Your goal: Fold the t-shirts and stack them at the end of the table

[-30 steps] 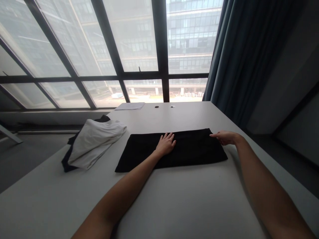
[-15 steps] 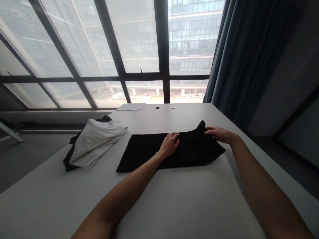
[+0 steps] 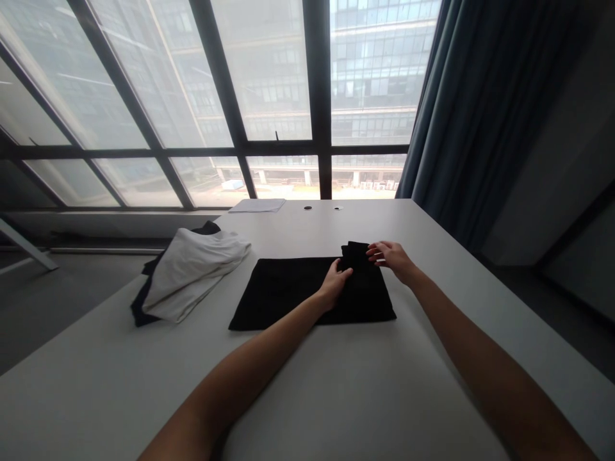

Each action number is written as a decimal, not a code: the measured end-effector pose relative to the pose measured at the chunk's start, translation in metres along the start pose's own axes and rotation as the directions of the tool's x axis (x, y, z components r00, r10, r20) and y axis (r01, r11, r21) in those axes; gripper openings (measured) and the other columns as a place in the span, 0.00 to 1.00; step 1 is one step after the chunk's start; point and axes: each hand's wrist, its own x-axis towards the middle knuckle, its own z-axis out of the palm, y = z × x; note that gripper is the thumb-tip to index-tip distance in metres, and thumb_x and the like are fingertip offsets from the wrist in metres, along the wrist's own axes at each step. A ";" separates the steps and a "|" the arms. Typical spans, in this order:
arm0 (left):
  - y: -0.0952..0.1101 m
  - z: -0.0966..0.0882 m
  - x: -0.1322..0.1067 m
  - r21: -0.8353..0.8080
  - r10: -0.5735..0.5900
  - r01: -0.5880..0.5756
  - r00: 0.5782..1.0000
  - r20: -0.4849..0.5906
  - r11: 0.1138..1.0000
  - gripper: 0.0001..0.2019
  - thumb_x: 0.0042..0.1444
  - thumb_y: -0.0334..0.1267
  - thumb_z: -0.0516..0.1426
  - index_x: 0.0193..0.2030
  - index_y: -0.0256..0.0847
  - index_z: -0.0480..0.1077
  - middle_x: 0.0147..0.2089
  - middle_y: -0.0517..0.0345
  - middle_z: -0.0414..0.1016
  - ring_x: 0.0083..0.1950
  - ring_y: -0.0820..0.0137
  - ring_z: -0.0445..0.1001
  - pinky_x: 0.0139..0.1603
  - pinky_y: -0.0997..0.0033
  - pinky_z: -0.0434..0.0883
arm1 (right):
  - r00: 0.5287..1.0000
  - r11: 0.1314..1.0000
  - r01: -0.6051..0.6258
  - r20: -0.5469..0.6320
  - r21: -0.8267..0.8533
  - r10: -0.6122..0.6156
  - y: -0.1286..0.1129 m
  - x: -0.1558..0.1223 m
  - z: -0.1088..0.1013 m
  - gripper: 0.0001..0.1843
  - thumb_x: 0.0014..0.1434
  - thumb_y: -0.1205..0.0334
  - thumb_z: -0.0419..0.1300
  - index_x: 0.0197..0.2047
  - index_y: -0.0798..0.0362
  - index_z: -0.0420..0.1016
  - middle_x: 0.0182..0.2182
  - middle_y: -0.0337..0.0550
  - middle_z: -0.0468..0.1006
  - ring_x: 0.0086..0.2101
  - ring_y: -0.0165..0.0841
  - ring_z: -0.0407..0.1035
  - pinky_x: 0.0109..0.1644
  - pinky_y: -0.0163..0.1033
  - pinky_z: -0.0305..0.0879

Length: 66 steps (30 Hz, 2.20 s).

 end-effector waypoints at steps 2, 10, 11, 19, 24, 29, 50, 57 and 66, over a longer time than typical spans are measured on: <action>-0.002 0.002 -0.001 0.000 0.065 -0.065 0.997 0.048 0.998 0.44 0.61 0.32 0.61 0.77 0.47 0.40 0.53 0.48 0.78 0.47 0.64 0.81 0.49 0.61 0.78 | 0.983 0.992 0.065 -0.165 -0.104 -0.082 0.016 0.009 -0.006 0.21 0.68 0.59 0.46 0.54 0.59 0.74 0.53 0.57 0.78 0.50 0.41 0.75 0.54 0.48 0.73; -0.004 -0.002 0.002 0.230 0.263 -0.281 0.959 0.104 0.932 0.35 0.57 0.23 0.53 0.72 0.45 0.60 0.67 0.53 0.69 0.62 0.63 0.72 0.64 0.64 0.69 | 0.905 0.820 0.416 0.094 -0.393 -0.415 0.071 0.021 0.029 0.31 0.69 0.45 0.47 0.66 0.51 0.69 0.72 0.46 0.55 0.71 0.43 0.45 0.74 0.54 0.41; -0.004 -0.002 0.002 0.254 0.276 -0.290 0.957 0.088 0.923 0.33 0.57 0.23 0.54 0.70 0.41 0.63 0.68 0.51 0.68 0.65 0.62 0.70 0.66 0.64 0.67 | 0.905 0.812 0.420 0.123 -0.404 -0.407 0.073 0.022 0.034 0.32 0.68 0.42 0.47 0.66 0.50 0.70 0.73 0.45 0.53 0.72 0.44 0.42 0.74 0.56 0.40; 0.007 0.000 -0.006 0.273 0.281 -0.291 0.957 0.074 0.917 0.38 0.53 0.21 0.59 0.72 0.38 0.60 0.66 0.48 0.71 0.63 0.61 0.72 0.64 0.64 0.68 | 0.910 0.896 0.394 -0.045 -0.207 -0.411 0.074 0.022 0.029 0.39 0.68 0.33 0.41 0.69 0.51 0.65 0.71 0.49 0.56 0.71 0.42 0.47 0.74 0.53 0.43; 0.056 -0.013 -0.012 0.228 0.182 -0.179 0.983 0.011 0.957 0.38 0.53 0.22 0.59 0.72 0.42 0.60 0.62 0.48 0.75 0.56 0.60 0.77 0.57 0.64 0.74 | 0.840 0.858 0.491 -0.179 -0.151 -0.512 0.058 0.008 0.025 0.33 0.68 0.37 0.46 0.62 0.51 0.72 0.64 0.53 0.68 0.66 0.42 0.59 0.71 0.55 0.52; 0.121 -0.057 -0.026 0.187 0.139 -0.146 0.989 0.048 0.971 0.37 0.54 0.23 0.60 0.71 0.44 0.62 0.58 0.48 0.76 0.47 0.64 0.80 0.49 0.67 0.77 | 0.752 0.753 0.648 -0.061 -0.118 -0.656 0.021 -0.022 0.043 0.24 0.70 0.45 0.49 0.60 0.47 0.73 0.63 0.49 0.69 0.63 0.42 0.61 0.69 0.53 0.57; 0.093 -0.232 -0.075 0.112 -0.037 0.043 0.998 -0.048 0.993 0.39 0.52 0.21 0.64 0.70 0.47 0.63 0.63 0.47 0.72 0.43 0.68 0.81 0.38 0.77 0.78 | 0.592 0.411 0.805 0.536 -0.428 -0.602 0.019 -0.092 0.120 0.40 0.51 0.78 0.56 0.68 0.52 0.65 0.70 0.51 0.59 0.71 0.46 0.43 0.72 0.60 0.48; 0.097 -0.230 -0.079 0.101 0.007 -0.008 1.000 0.008 0.995 0.38 0.53 0.22 0.65 0.70 0.50 0.64 0.65 0.49 0.70 0.47 0.67 0.80 0.40 0.77 0.78 | 0.514 0.349 0.857 0.587 -0.379 -0.625 0.021 -0.085 0.114 0.34 0.56 0.80 0.52 0.65 0.55 0.69 0.66 0.53 0.66 0.69 0.43 0.52 0.71 0.58 0.55; 0.100 -0.228 -0.083 0.181 -0.001 -0.003 1.000 0.022 0.983 0.37 0.53 0.24 0.66 0.69 0.47 0.64 0.65 0.47 0.70 0.53 0.66 0.78 0.48 0.74 0.77 | 0.513 0.361 0.858 0.654 -0.366 -0.556 0.021 -0.091 0.116 0.35 0.57 0.78 0.52 0.68 0.52 0.66 0.68 0.49 0.63 0.70 0.42 0.50 0.72 0.58 0.52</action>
